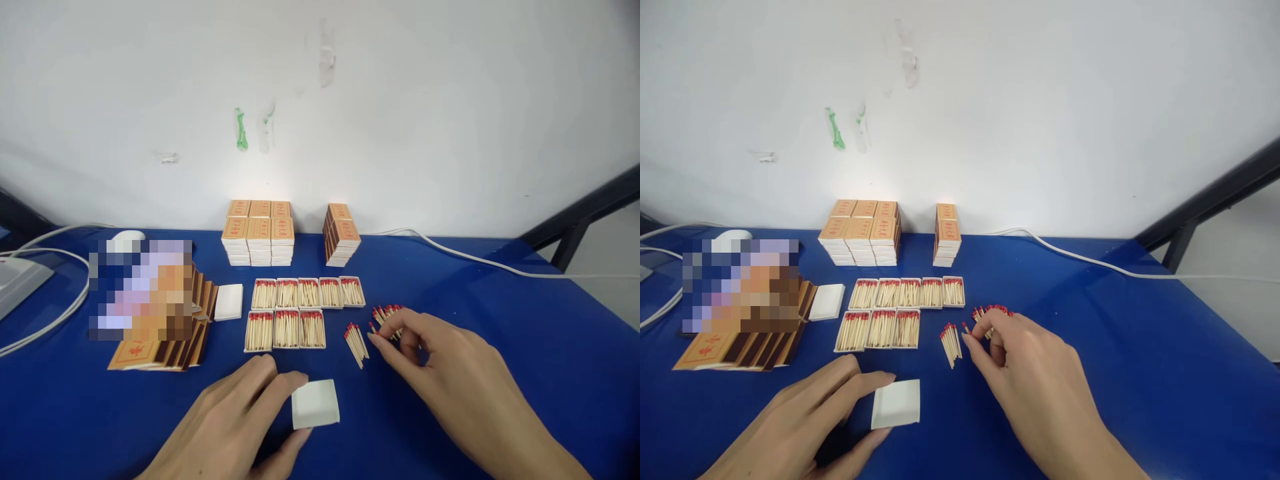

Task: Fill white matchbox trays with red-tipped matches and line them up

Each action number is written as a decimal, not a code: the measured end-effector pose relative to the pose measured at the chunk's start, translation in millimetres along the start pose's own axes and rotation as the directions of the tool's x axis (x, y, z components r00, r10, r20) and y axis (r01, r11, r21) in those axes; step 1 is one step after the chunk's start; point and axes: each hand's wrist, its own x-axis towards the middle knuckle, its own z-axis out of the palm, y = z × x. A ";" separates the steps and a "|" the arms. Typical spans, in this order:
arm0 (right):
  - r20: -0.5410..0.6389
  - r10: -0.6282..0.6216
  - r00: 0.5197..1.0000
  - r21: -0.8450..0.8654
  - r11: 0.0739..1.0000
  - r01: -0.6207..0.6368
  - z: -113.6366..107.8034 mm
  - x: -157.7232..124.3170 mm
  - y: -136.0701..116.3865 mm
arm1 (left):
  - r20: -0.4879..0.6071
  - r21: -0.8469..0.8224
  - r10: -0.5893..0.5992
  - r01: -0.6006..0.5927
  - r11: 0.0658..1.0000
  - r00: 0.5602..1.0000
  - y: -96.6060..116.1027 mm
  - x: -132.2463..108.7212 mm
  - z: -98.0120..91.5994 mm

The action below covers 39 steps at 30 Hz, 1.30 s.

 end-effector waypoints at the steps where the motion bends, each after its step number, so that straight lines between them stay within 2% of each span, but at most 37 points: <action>1: 0.032 0.011 0.999 0.021 1.000 -0.012 0.2 -0.2 -0.7 | -0.010 0.006 0.002 -0.002 1.000 1.000 0.3 0.1 0.4; 4: 0.067 0.032 0.997 0.055 0.998 -0.035 1.5 -0.5 -1.9 | -0.021 0.017 0.000 0.001 1.000 1.000 0.3 -0.6 1.6; 11: 0.060 0.055 0.997 0.088 0.994 -0.061 3.4 -0.4 -1.2 | -0.008 -0.012 0.010 -0.010 1.000 1.000 -3.8 -2.8 2.7; 18: -0.017 0.035 0.999 0.070 0.997 -0.033 5.7 0.5 -4.6 | 0.003 0.014 0.009 -0.009 1.000 1.000 -1.2 2.2 1.1; 22: -0.047 0.010 0.999 0.001 1.000 -0.010 7.6 1.1 -1.6 | 0.008 0.011 0.012 -0.013 1.000 1.000 -1.3 0.5 0.5; 25: -0.028 -0.003 1.000 -0.034 0.999 0.002 8.0 0.7 1.1 | 0.002 0.015 0.016 -0.016 1.000 1.000 -2.0 -2.0 1.0; 31: 0.064 -0.026 0.998 0.023 0.999 0.025 8.5 -0.5 -3.3 | -0.003 0.006 0.020 -0.020 1.000 1.000 -3.3 -0.7 1.2; 34: -0.017 -0.036 0.999 -0.018 0.999 0.036 7.9 -0.1 -1.3 | 0.016 0.006 0.018 -0.018 1.000 1.000 -2.5 -1.3 0.6; 39: -0.163 0.009 0.987 -0.269 0.962 -0.053 7.9 2.0 9.8 | -0.010 0.036 0.015 -0.015 0.999 1.000 -0.7 -3.6 1.8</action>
